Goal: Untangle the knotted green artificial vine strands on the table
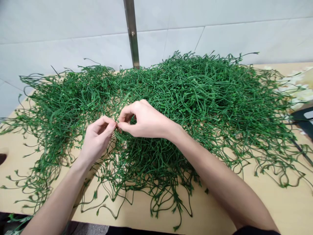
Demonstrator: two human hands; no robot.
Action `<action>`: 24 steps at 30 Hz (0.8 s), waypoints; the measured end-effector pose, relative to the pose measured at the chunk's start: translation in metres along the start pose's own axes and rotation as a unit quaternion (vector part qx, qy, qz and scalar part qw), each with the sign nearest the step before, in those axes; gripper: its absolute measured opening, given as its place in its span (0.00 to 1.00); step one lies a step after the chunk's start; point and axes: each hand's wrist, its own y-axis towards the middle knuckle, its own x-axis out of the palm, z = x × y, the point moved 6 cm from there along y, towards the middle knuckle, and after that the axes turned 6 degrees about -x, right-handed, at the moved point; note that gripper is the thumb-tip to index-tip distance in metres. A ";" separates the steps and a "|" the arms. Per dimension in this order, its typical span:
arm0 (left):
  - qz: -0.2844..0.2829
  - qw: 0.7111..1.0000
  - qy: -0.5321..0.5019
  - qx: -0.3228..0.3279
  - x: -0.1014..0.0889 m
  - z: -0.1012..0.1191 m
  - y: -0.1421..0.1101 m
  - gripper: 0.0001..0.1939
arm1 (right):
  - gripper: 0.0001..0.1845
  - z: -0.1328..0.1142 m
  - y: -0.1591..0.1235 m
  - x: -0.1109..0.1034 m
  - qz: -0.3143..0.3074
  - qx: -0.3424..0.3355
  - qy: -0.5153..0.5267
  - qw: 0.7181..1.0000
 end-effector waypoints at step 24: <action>-0.004 0.996 0.077 0.041 0.004 0.010 -0.002 0.13 | 0.17 -0.006 -0.002 0.010 -0.071 -0.076 -0.235 0.966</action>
